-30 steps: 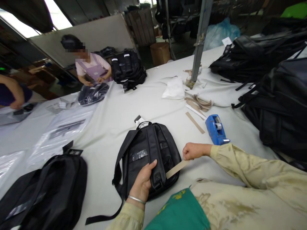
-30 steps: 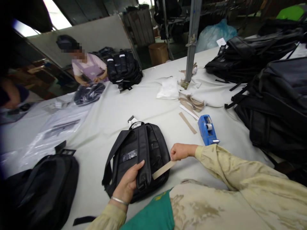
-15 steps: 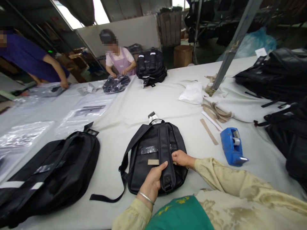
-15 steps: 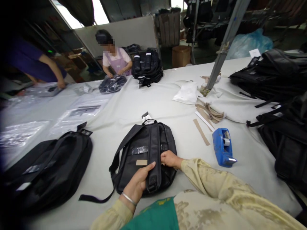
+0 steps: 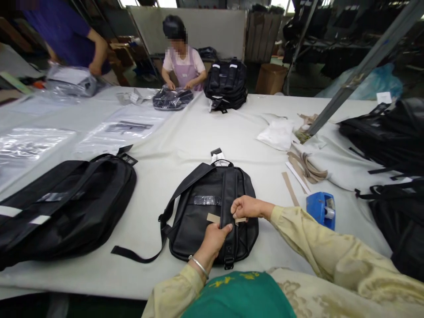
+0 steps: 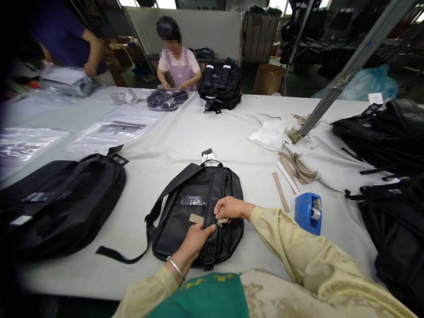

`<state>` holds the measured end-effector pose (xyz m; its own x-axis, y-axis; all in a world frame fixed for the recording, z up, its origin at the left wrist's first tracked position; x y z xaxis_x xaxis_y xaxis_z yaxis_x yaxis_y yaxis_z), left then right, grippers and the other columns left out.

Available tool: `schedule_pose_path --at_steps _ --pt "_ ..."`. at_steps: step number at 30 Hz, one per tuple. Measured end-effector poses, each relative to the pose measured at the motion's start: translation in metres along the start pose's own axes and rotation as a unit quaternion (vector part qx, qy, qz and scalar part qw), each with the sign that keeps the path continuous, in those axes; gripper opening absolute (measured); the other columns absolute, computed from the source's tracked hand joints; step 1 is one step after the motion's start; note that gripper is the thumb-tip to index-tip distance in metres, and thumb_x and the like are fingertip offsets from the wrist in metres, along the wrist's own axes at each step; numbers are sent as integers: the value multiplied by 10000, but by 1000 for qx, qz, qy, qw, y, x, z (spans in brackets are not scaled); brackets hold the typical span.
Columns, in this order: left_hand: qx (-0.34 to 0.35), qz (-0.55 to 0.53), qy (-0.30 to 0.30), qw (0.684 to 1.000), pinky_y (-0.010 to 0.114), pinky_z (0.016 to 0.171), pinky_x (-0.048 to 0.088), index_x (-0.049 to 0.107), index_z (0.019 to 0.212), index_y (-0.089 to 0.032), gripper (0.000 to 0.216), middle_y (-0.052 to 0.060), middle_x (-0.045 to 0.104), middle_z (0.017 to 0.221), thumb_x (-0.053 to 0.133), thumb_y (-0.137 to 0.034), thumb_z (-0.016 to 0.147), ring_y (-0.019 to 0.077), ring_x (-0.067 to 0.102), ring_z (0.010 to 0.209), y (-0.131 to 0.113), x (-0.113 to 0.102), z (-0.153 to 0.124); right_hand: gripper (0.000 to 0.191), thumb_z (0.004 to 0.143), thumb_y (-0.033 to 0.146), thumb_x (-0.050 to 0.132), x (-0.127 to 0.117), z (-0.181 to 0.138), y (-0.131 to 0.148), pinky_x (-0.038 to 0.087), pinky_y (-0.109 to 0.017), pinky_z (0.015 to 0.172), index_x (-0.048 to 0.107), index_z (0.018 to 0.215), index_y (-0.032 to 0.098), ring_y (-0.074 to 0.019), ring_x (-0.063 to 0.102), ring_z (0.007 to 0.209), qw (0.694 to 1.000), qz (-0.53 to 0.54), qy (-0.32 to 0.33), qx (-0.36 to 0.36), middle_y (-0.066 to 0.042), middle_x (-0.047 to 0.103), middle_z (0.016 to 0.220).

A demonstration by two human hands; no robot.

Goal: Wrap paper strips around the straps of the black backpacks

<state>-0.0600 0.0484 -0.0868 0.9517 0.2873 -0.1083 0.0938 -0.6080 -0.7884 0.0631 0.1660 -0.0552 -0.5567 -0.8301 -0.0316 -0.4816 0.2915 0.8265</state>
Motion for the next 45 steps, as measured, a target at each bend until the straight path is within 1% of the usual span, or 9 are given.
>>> schedule_pose_path --at_steps 6,12,17,20,23,27,34,39,45 --pt "123 6 26 992 289 841 473 733 913 -115 259 104 749 922 716 -308 741 262 654 928 -12 -4 -2 105 791 244 667 39 33 18 505 -199 531 651 812 142 -115 622 556 994 -105 31 -14 -4 671 648" --pt "98 23 -13 995 291 651 437 666 677 -116 449 82 681 685 476 -470 879 212 603 679 3 -8 6 198 884 168 535 31 31 28 534 -267 686 635 1050 125 -158 671 727 966 -253 -7 -51 -61 710 816" --pt "108 84 -53 989 298 671 432 676 696 -121 299 114 694 739 522 -318 860 215 628 716 1 -8 17 418 832 173 641 68 14 86 417 -374 932 573 1244 195 -248 498 1208 756 -546 22 -361 -132 576 1278" --pt "100 93 -77 988 297 656 427 692 779 -104 168 155 712 827 572 -217 813 227 640 761 2 -10 22 104 884 206 593 94 18 91 386 -387 865 673 951 198 -250 520 1089 642 -642 110 -404 -99 648 1056" --pt "98 85 -73 989 296 615 408 688 752 -94 201 139 702 750 571 -244 817 214 613 694 5 -11 23 137 871 192 592 95 25 85 367 -373 784 649 747 183 -218 535 851 606 -682 117 -392 -55 638 814" --pt "106 64 -59 991 267 566 357 640 609 -120 291 39 615 593 520 -288 813 155 511 595 6 -13 22 140 901 216 563 76 16 59 360 -350 736 643 794 177 -200 504 794 623 -663 81 -406 -56 621 821" --pt "71 -134 54 987 265 622 414 680 661 -116 249 25 645 655 685 -364 645 154 533 643 11 -6 22 188 915 167 510 58 -9 -4 416 -347 808 641 1047 141 -206 523 911 747 -532 -87 -389 -102 624 963" --pt "2 -188 22 982 300 657 465 735 766 -78 434 76 694 675 749 -487 622 180 596 637 14 -3 22 102 902 222 569 53 -10 -11 443 -343 854 644 883 154 -193 544 897 824 -404 -197 -345 -77 619 904" --pt "-10 -163 20 986 306 665 500 743 777 -76 399 100 726 699 802 -425 594 211 657 687 21 -4 26 301 828 306 660 51 1 -6 431 -373 890 669 1069 126 -234 546 972 832 -446 -198 -263 -117 616 1009"
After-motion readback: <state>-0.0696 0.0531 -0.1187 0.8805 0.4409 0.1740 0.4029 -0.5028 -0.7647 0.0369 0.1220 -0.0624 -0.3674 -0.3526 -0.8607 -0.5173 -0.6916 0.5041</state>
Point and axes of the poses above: each hand's wrist, its own z-axis towards the middle knuckle, its own x-axis out of the palm, y = z × x, the point moved 6 cm from there along z, towards the middle knuckle
